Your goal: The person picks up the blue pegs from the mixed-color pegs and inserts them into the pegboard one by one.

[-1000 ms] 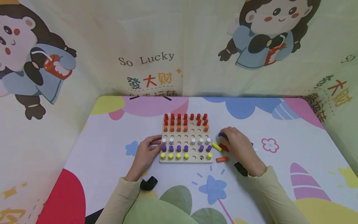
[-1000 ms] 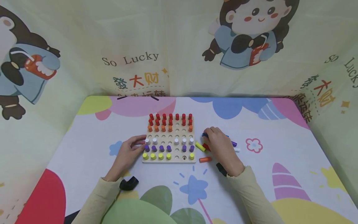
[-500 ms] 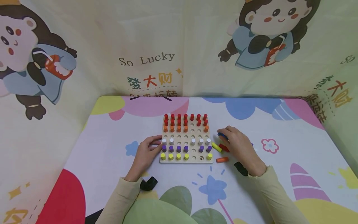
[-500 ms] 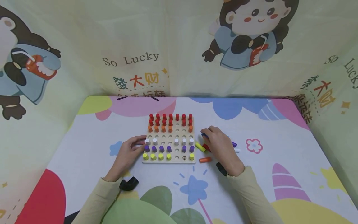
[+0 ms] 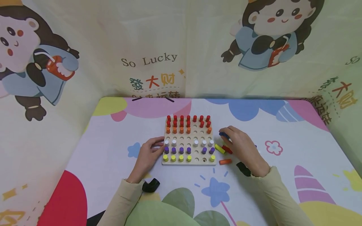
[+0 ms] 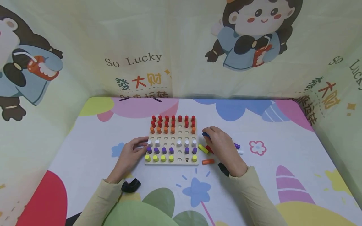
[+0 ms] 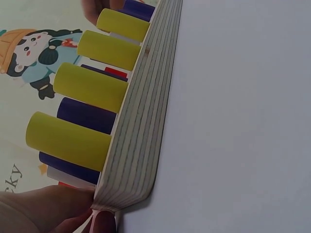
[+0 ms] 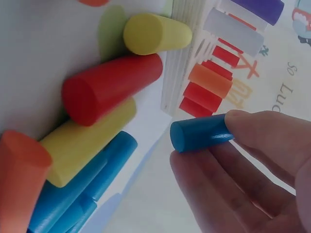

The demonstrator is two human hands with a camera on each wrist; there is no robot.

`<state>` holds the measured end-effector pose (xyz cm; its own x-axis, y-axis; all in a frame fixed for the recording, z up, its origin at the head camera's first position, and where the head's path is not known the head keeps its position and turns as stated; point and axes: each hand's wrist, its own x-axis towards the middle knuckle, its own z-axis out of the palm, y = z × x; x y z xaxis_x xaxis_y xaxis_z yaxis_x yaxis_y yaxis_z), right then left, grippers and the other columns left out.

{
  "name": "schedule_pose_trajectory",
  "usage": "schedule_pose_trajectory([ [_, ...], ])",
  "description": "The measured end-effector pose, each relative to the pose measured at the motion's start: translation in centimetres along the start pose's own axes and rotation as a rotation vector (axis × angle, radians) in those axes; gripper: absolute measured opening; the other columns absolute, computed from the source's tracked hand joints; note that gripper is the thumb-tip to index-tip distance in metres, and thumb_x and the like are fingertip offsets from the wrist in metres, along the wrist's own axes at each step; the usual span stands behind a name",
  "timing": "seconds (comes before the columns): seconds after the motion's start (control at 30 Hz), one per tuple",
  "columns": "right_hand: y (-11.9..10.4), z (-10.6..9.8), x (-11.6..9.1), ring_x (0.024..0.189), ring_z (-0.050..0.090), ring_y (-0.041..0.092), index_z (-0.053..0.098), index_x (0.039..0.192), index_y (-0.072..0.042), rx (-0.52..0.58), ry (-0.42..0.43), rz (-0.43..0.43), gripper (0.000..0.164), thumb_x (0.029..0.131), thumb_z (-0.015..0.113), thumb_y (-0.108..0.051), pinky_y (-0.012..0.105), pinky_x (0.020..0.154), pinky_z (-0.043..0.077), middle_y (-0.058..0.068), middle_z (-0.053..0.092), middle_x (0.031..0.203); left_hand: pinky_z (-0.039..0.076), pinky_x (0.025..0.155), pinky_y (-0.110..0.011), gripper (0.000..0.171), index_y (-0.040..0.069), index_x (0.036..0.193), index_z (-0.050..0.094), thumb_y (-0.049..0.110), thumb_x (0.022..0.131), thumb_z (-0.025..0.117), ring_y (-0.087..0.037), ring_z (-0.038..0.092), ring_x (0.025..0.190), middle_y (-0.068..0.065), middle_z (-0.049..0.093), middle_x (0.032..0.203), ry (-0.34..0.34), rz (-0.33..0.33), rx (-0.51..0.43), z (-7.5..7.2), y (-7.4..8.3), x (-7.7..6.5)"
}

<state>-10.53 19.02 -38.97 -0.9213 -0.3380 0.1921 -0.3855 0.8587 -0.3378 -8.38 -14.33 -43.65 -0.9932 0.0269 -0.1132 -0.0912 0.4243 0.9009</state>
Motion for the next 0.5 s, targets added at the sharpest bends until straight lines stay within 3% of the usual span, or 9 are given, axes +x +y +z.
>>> schedule_pose_trajectory([
  [0.5, -0.89, -0.51, 0.57, 0.091, 0.07, 0.026, 0.068, 0.116, -0.002, 0.05, 0.014, -0.023, 0.032, 0.086, 0.077, -0.008, 0.042, 0.079, 0.06, 0.011, 0.07, 0.103, 0.056, 0.091, -0.037, 0.04, 0.01, 0.133, 0.062, 0.014, 0.094, 0.069, -0.023, 0.066, 0.107, -0.011, 0.066, 0.123, 0.003, 0.018, -0.003, -0.05, -0.24, -0.03],
])
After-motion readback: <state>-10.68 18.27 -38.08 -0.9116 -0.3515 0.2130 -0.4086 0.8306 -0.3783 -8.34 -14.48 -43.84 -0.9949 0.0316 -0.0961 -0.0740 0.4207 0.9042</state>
